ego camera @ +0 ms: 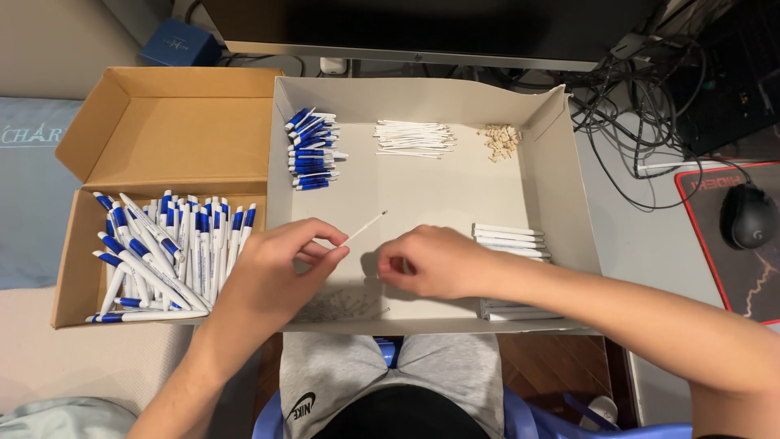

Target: Assembling pens from individual components including barrels, ink refills, and caps.

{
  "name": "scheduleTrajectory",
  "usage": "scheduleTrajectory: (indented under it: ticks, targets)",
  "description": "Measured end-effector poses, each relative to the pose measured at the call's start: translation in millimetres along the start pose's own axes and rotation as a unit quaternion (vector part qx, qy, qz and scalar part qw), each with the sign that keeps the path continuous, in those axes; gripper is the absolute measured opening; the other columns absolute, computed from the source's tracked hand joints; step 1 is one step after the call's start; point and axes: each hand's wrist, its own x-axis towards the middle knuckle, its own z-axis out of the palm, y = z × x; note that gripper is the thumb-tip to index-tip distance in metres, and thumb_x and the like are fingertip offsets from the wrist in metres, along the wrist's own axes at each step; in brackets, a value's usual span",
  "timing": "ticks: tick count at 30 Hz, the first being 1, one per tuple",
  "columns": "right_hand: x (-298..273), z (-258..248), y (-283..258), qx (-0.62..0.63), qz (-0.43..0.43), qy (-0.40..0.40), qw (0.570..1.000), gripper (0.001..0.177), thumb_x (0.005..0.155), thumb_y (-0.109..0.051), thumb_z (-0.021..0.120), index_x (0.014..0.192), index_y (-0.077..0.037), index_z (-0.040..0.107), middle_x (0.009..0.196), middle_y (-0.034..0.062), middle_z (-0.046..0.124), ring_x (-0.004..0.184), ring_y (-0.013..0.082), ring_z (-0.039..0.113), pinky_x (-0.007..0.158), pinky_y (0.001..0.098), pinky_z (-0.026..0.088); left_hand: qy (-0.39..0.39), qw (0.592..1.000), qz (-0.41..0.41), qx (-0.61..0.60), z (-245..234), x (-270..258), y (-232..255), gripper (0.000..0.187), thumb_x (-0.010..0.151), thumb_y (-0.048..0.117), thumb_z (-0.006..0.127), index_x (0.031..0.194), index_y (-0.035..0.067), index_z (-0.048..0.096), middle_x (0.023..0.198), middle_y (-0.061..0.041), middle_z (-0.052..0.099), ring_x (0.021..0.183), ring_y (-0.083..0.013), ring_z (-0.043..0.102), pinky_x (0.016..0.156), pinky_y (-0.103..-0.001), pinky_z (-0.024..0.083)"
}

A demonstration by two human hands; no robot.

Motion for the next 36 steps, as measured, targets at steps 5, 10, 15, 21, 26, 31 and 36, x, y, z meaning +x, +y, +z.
scheduleTrajectory:
  ticks: [5, 10, 15, 21, 26, 31, 36]
  targets:
    - [21, 19, -12, -0.033, -0.008, -0.022, 0.999, 0.017, 0.094, -0.030, 0.064, 0.096, -0.015, 0.072, 0.084, 0.0043, 0.077, 0.083, 0.0324, 0.076, 0.075, 0.0467, 0.060, 0.015, 1.000, 0.006, 0.007, 0, -1, 0, 0.012, 0.088, 0.005, 0.074, 0.091, 0.017, 0.075, 0.079, -0.003, 0.080, 0.073, -0.0219, 0.082, 0.069, -0.032, 0.067]
    - [18, 25, -27, -0.064, -0.038, -0.030, 0.997, 0.023, 0.096, -0.027, 0.060, 0.106, -0.013, 0.076, 0.091, 0.0086, 0.079, 0.091, 0.0342, 0.076, 0.080, 0.0481, 0.061, 0.036, 0.999, 0.021, 0.035, 2, -1, -4, 0.011, 0.088, 0.007, 0.076, 0.091, 0.017, 0.074, 0.078, -0.001, 0.078, 0.072, -0.0203, 0.081, 0.067, -0.031, 0.067]
    - [1, 22, -15, -0.121, -0.283, 0.310, 0.899, 0.023, 0.099, -0.017, 0.064, 0.078, -0.011, 0.059, 0.073, -0.0002, 0.055, 0.072, 0.0244, 0.064, 0.061, 0.0350, 0.056, 0.073, 0.979, 0.034, 0.188, 0, -4, -5, 0.012, 0.088, 0.010, 0.079, 0.095, 0.019, 0.077, 0.079, 0.003, 0.076, 0.073, -0.0180, 0.078, 0.067, -0.031, 0.065]
    - [-4, -20, -6, -0.316, -0.268, 0.335, 0.846, 0.015, 0.095, -0.016, 0.074, 0.107, -0.011, 0.068, 0.098, 0.0044, 0.061, 0.081, 0.0261, 0.056, 0.071, 0.0348, 0.044, 0.020, 0.984, 0.023, 0.175, 13, -4, 7, 0.008, 0.090, 0.013, 0.076, 0.093, 0.020, 0.078, 0.076, 0.002, 0.076, 0.067, -0.0203, 0.077, 0.060, -0.034, 0.064]
    - [1, -13, 10, -0.268, -0.273, 0.272, 0.883, 0.006, 0.099, -0.016, 0.068, 0.094, -0.014, 0.068, 0.086, -0.0015, 0.062, 0.079, 0.0213, 0.055, 0.071, 0.0303, 0.041, 0.002, 0.989, 0.017, 0.149, 20, -1, -3, 0.010, 0.091, 0.011, 0.073, 0.095, 0.019, 0.078, 0.074, 0.001, 0.076, 0.065, -0.0204, 0.077, 0.058, -0.033, 0.065]
    - [20, -27, 30, -0.238, -0.250, 0.229, 0.910, 0.003, 0.093, -0.017, 0.070, 0.096, -0.017, 0.069, 0.085, 0.0001, 0.064, 0.083, 0.0244, 0.061, 0.073, 0.0365, 0.047, 0.067, 0.975, 0.097, 0.186, 7, 3, 10, 0.016, 0.083, 0.016, 0.080, 0.098, 0.015, 0.076, 0.086, -0.002, 0.077, 0.067, -0.0301, 0.074, 0.053, -0.042, 0.060]
    - [57, -59, 89, -0.388, -0.091, 0.308, 0.864, 0.006, 0.085, -0.018, 0.078, 0.089, -0.016, 0.075, 0.084, 0.0014, 0.066, 0.082, 0.0232, 0.067, 0.071, 0.0372, 0.054, 0.229, 0.958, 0.133, 0.109, -31, -7, -12, 0.034, 0.085, -0.013, 0.069, 0.111, 0.008, 0.076, 0.093, -0.002, 0.069, 0.078, -0.0239, 0.065, 0.063, -0.031, 0.055]
